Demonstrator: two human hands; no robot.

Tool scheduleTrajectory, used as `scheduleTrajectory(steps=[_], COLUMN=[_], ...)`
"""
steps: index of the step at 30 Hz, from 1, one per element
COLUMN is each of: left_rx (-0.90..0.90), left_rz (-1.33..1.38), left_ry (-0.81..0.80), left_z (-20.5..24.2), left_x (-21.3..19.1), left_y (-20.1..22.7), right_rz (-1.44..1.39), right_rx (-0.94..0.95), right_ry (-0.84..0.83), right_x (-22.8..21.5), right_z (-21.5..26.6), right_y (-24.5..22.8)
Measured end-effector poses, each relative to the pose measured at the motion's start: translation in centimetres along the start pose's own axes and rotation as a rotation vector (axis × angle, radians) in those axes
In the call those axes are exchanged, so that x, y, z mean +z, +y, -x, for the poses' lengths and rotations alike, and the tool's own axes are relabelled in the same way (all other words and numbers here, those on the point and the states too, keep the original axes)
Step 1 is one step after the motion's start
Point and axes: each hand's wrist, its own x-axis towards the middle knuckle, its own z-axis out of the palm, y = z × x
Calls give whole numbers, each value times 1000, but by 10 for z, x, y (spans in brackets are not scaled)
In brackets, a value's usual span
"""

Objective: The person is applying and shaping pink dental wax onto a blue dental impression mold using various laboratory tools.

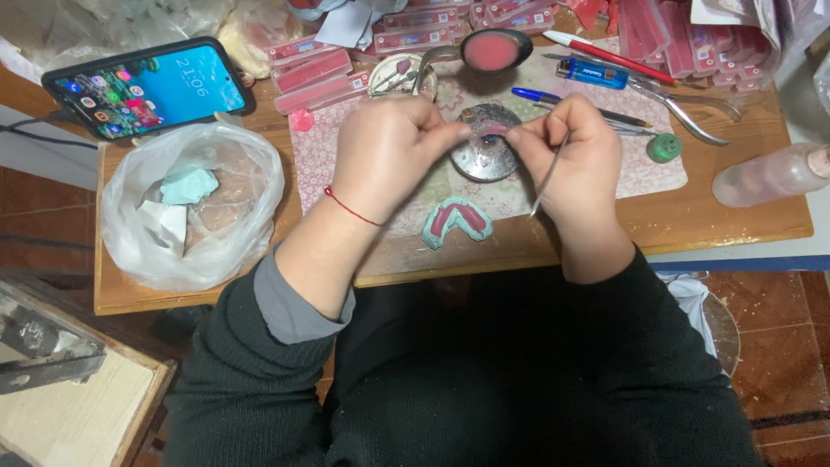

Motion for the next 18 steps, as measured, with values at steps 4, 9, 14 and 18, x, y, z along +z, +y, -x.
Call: scheduleTrajectory(steps=[4, 9, 14, 18], left_rx=[-18, -26, -66, -247], left_rz=[-2, 69, 180, 438], left_ry=[55, 109, 94, -157], left_z=[0, 1, 16, 37], left_x=[-6, -12, -18, -13], left_y=[-7, -11, -18, -21], right_rz=[131, -57, 1, 327], right_rx=[17, 0, 46, -83], right_ry=[-2, -32, -142, -108], right_x=[4, -2, 6, 24], right_z=[3, 5, 42, 64], right_y=[-3, 1, -35, -60])
